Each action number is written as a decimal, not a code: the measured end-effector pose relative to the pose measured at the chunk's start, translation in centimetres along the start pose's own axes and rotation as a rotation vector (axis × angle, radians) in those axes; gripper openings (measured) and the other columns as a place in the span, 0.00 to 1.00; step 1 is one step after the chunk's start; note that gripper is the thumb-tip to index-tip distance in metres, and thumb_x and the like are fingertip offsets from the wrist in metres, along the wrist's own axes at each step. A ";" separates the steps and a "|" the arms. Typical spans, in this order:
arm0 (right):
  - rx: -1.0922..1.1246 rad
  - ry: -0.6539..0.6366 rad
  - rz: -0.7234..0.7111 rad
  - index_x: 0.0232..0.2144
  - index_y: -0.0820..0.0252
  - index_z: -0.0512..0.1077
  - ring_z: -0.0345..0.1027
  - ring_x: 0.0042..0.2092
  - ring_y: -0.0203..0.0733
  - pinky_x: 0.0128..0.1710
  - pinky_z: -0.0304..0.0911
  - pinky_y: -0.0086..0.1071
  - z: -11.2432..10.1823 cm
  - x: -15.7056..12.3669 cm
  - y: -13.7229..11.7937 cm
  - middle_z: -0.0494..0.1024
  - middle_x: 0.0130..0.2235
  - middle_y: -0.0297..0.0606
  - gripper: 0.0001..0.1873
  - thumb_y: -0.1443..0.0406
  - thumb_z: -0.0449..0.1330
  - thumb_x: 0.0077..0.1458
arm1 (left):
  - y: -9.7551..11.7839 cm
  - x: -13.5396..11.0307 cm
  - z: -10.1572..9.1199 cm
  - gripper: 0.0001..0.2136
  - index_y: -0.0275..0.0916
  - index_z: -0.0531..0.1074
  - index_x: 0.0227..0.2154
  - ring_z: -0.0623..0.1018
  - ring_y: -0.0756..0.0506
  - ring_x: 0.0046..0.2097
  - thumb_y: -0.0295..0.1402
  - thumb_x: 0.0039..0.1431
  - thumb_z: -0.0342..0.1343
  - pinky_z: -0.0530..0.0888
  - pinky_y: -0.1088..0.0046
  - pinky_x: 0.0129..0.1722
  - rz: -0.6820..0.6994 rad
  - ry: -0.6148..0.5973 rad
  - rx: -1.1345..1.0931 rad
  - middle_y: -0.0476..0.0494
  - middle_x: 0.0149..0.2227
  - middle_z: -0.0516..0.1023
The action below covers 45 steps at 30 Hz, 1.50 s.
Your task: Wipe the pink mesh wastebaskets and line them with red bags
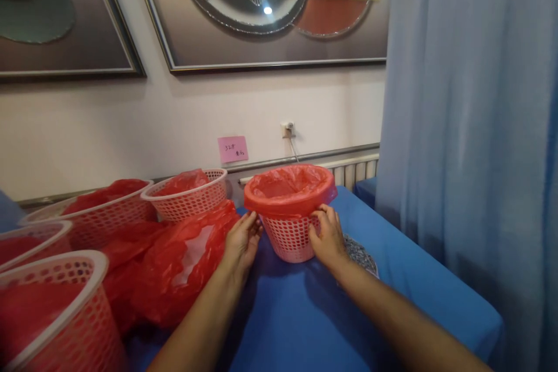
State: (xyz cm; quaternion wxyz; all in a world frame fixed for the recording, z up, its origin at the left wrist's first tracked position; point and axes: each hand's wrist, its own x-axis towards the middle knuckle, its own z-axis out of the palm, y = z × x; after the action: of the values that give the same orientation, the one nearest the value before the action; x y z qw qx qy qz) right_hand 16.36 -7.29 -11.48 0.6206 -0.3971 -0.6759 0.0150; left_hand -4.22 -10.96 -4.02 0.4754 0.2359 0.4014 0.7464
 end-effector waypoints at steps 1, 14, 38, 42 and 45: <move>-0.017 -0.028 0.010 0.42 0.55 0.72 0.68 0.53 0.51 0.55 0.67 0.51 -0.1 -0.1 0.1 0.72 0.49 0.44 0.11 0.69 0.56 0.55 | 0.0 0.2 -0.3 0.10 0.37 0.72 0.34 0.76 0.53 0.24 0.24 0.53 0.68 0.72 0.79 0.28 -0.023 0.007 0.005 0.52 0.25 0.77; -0.013 -0.113 -0.045 0.50 0.52 0.70 0.67 0.59 0.53 0.58 0.69 0.53 -3.0 -0.2 -2.1 0.69 0.57 0.47 0.18 0.69 0.56 0.57 | -0.4 2.1 -0.7 0.08 0.37 0.73 0.30 0.77 0.52 0.26 0.25 0.49 0.67 0.72 0.77 0.31 -0.062 0.004 -0.003 0.52 0.25 0.79; -0.238 -0.324 -0.129 0.37 0.56 0.73 0.70 0.41 0.44 0.42 0.68 0.36 -4.0 11.3 2.3 0.74 0.41 0.39 0.09 0.70 0.58 0.53 | -9.5 -3.1 -9.0 0.13 0.38 0.73 0.28 0.73 0.50 0.23 0.36 0.41 0.69 0.67 0.77 0.24 -0.167 -0.260 0.572 0.49 0.25 0.78; -0.361 -0.193 0.007 0.39 0.58 0.75 0.69 0.42 0.47 0.45 0.67 0.40 -6.2 15.9 5.6 0.75 0.42 0.43 0.11 0.67 0.61 0.51 | -10.3 -2.6 -9.7 0.12 0.39 0.72 0.27 0.72 0.50 0.24 0.36 0.42 0.67 0.66 0.76 0.25 -0.169 -0.317 0.654 0.50 0.24 0.76; -0.436 -0.137 0.081 0.40 0.60 0.76 0.68 0.42 0.48 0.46 0.67 0.42 -8.0 18.7 8.0 0.74 0.43 0.45 0.12 0.66 0.61 0.51 | -10.7 -2.4 -10.2 0.10 0.39 0.72 0.28 0.72 0.49 0.25 0.34 0.44 0.67 0.65 0.74 0.27 -0.160 -0.376 0.706 0.51 0.23 0.75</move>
State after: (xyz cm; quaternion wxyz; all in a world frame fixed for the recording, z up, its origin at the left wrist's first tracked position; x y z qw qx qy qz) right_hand 28.89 4.81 1.69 0.4717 -0.5467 -0.6873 -0.0794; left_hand -5.04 -14.54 -18.54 0.4868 0.4853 0.5561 0.4672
